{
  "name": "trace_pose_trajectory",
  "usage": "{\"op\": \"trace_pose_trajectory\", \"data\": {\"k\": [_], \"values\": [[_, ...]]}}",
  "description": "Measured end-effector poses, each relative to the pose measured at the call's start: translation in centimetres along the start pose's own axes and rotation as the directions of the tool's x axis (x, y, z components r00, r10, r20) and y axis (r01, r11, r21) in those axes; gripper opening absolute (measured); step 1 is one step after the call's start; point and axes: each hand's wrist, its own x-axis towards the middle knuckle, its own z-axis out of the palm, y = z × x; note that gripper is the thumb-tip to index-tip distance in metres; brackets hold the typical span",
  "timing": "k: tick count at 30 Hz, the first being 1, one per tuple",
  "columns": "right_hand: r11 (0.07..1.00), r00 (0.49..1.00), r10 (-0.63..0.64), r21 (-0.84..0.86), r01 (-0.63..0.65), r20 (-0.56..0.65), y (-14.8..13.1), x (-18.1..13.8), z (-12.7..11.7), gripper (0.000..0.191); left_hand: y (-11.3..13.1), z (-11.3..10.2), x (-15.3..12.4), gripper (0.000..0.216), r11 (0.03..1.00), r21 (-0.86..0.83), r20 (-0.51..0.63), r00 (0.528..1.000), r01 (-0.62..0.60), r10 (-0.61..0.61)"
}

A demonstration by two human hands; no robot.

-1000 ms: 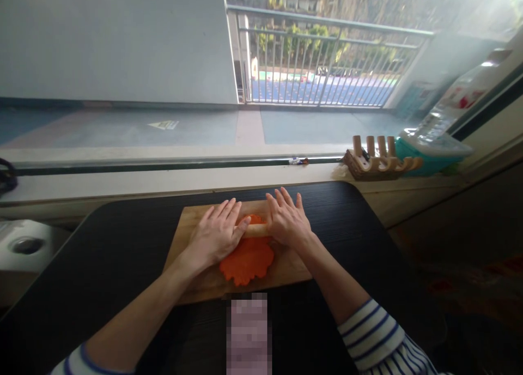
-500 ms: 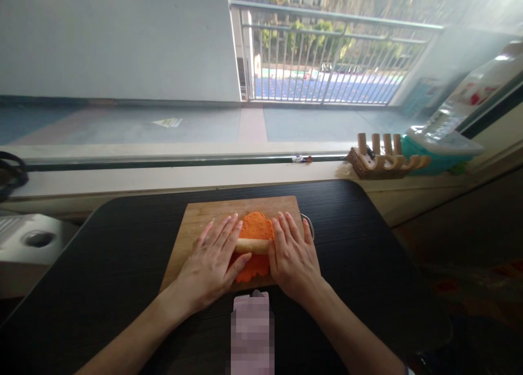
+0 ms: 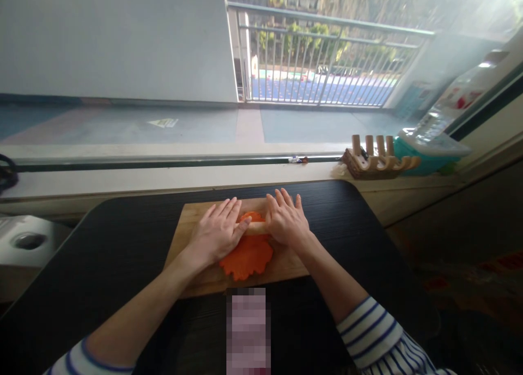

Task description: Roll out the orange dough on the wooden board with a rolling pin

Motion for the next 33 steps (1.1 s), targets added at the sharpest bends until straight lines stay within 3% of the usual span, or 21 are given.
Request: {"op": "trace_pose_trajectory", "data": {"k": [7, 19, 27, 33], "values": [[1.000, 0.988, -0.001, 0.021, 0.004, -0.154, -1.1, -4.3, 0.5, 0.046, 0.7, -0.5, -2.4, 0.062, 0.997, 0.015, -0.023, 0.997, -0.075, 0.075], [0.991, 0.960, -0.131, 0.006, 0.137, -0.249, -1.5, -8.6, 0.4, 0.042, 1.2, -1.3, -6.2, 0.051, 0.989, 0.070, -0.093, 0.987, -0.128, 0.135], [0.957, 0.915, -0.225, 0.101, 0.272, -0.334, 0.3, -7.4, 0.5, 0.021, 1.6, -2.6, -6.2, 0.025, 0.990, -0.032, -0.099, 0.987, -0.134, 0.130], [0.957, 0.948, -0.209, 0.149, 0.249, -0.241, 0.0, -3.8, -1.0, 0.021, 3.1, -2.4, -6.4, 0.022, 0.997, -0.072, -0.126, 0.992, -0.010, 0.001]]}}
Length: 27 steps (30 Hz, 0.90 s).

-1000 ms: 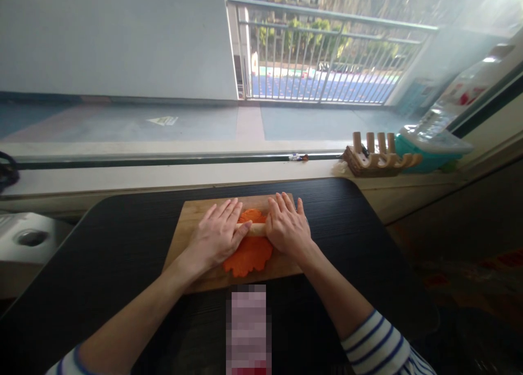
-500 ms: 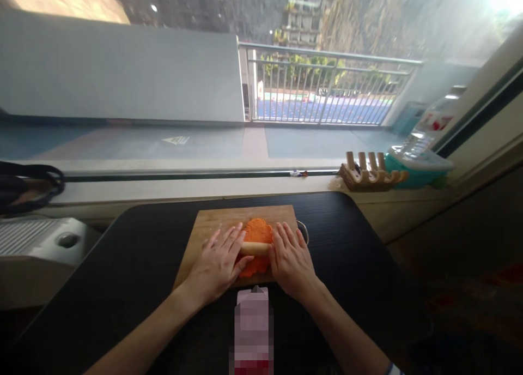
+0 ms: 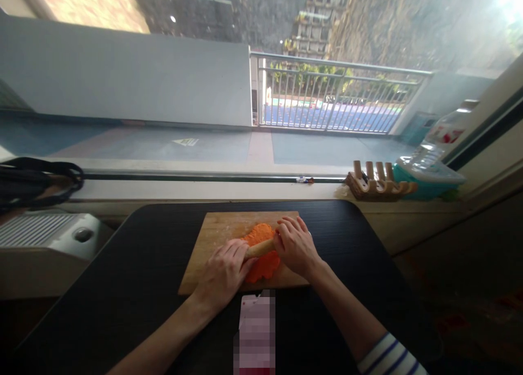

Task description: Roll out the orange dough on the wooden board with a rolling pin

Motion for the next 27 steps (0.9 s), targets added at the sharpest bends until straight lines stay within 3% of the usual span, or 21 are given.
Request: {"op": "trace_pose_trajectory", "data": {"k": [5, 13, 18, 23, 27], "values": [[1.000, 0.984, -0.014, -0.019, 0.018, 0.177, -0.3, 2.8, 0.1, 0.030, 0.1, 1.4, -0.4, 0.031, 0.994, 0.105, -0.034, 0.999, -0.020, 0.023], [0.997, 0.960, 0.029, -0.077, -0.008, 0.280, 0.2, 5.3, 1.7, 0.048, -0.5, 1.7, -0.2, 0.083, 0.987, 0.162, 0.073, 0.997, -0.022, 0.010], [0.995, 0.923, 0.076, -0.087, -0.047, 0.377, 0.2, 7.4, 2.2, 0.055, -0.8, 1.7, 0.5, 0.093, 0.989, 0.143, 0.130, 0.990, 0.033, -0.052], [0.984, 0.928, 0.159, -0.127, -0.122, 0.337, -0.5, 8.8, 2.5, 0.053, -0.9, 1.8, 0.5, 0.095, 0.993, 0.105, 0.088, 0.994, 0.052, -0.061], [0.971, 0.940, 0.208, -0.170, -0.166, 0.270, -0.8, 8.0, 2.5, 0.053, -0.9, 1.8, 0.3, 0.093, 0.995, 0.102, 0.043, 0.999, 0.023, -0.027]]}}
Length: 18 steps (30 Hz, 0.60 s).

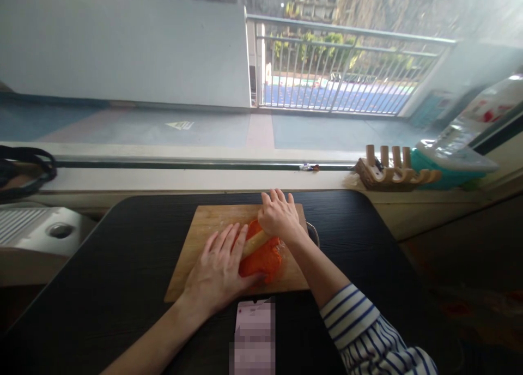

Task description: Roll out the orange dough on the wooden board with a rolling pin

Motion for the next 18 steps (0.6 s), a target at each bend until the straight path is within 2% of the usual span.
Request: {"op": "trace_pose_trajectory", "data": {"k": [6, 9, 12, 18], "values": [[0.996, 0.992, 0.064, -0.049, -0.069, -0.110, 0.7, -4.2, 0.7, 0.049, 0.3, -0.3, -0.3, 0.087, 1.000, 0.002, 0.008, 1.000, -0.030, 0.030], [0.996, 0.990, 0.068, -0.055, -0.075, -0.128, 0.9, -5.0, 0.8, 0.048, 0.4, -0.3, -0.4, 0.085, 0.999, 0.008, 0.018, 0.999, -0.043, 0.043], [0.995, 0.992, 0.078, -0.061, -0.084, -0.101, 0.8, -3.7, 0.7, 0.049, 0.2, -0.1, -0.2, 0.091, 0.999, 0.005, 0.026, 0.999, -0.031, 0.031], [0.999, 0.999, 0.034, -0.006, -0.034, 0.019, -0.3, 1.2, 0.3, 0.053, -0.4, 0.5, 0.3, 0.106, 1.000, 0.011, 0.014, 1.000, -0.009, 0.009]]}}
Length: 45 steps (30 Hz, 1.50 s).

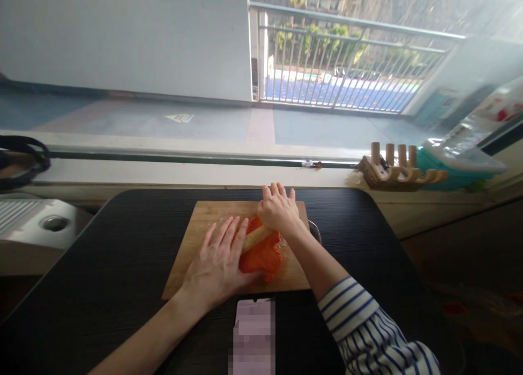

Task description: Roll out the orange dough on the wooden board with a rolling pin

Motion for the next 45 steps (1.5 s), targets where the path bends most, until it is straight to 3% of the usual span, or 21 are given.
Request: {"op": "trace_pose_trajectory", "data": {"k": [6, 11, 17, 21, 27, 31, 34, 41, 45], "values": [[1.000, 1.000, 0.014, 0.018, -0.013, -0.013, -0.8, 1.1, 0.0, 0.051, 0.0, -0.1, 0.0, 0.106, 1.000, -0.014, 0.019, 1.000, 0.018, -0.018], [0.998, 0.996, 0.064, -0.004, -0.064, -0.059, 0.1, -2.7, 0.2, 0.051, 0.3, -0.5, -0.1, 0.102, 0.999, -0.048, 0.053, 0.999, 0.009, -0.007], [0.995, 0.977, 0.086, -0.031, -0.094, -0.194, 0.6, -6.9, 0.7, 0.054, 0.6, -0.9, 0.1, 0.095, 0.998, -0.062, 0.073, 0.997, 0.014, -0.009], [0.996, 0.978, 0.092, 0.008, -0.092, -0.185, 0.6, -5.2, 0.7, 0.058, 0.3, -0.5, 0.3, 0.101, 0.999, -0.046, 0.064, 0.998, 0.004, -0.001], [0.994, 0.995, 0.076, 0.089, -0.071, -0.061, -0.2, -0.1, 0.1, 0.060, -0.3, 0.1, 0.5, 0.109, 1.000, -0.009, 0.060, 0.998, -0.006, 0.007], [0.993, 0.995, 0.041, 0.111, -0.031, -0.086, -1.1, 1.7, -0.2, 0.056, -0.3, 0.1, 0.4, 0.110, 1.000, 0.004, 0.046, 0.999, -0.002, 0.001], [0.994, 0.994, 0.043, 0.107, -0.032, -0.104, -1.1, 1.0, -0.2, 0.055, -0.3, 0.1, 0.3, 0.109, 1.000, -0.004, 0.040, 0.999, -0.017, 0.017], [0.996, 0.976, 0.084, 0.015, -0.082, -0.202, 0.6, -5.1, 0.8, 0.055, 0.2, -0.2, 0.2, 0.098, 0.999, -0.038, 0.052, 0.998, -0.019, 0.021], [0.995, 0.977, 0.095, 0.005, -0.096, -0.188, 0.6, -4.6, 0.7, 0.055, 0.1, -0.1, 0.3, 0.100, 1.000, -0.027, 0.052, 0.998, -0.016, 0.017]]}}
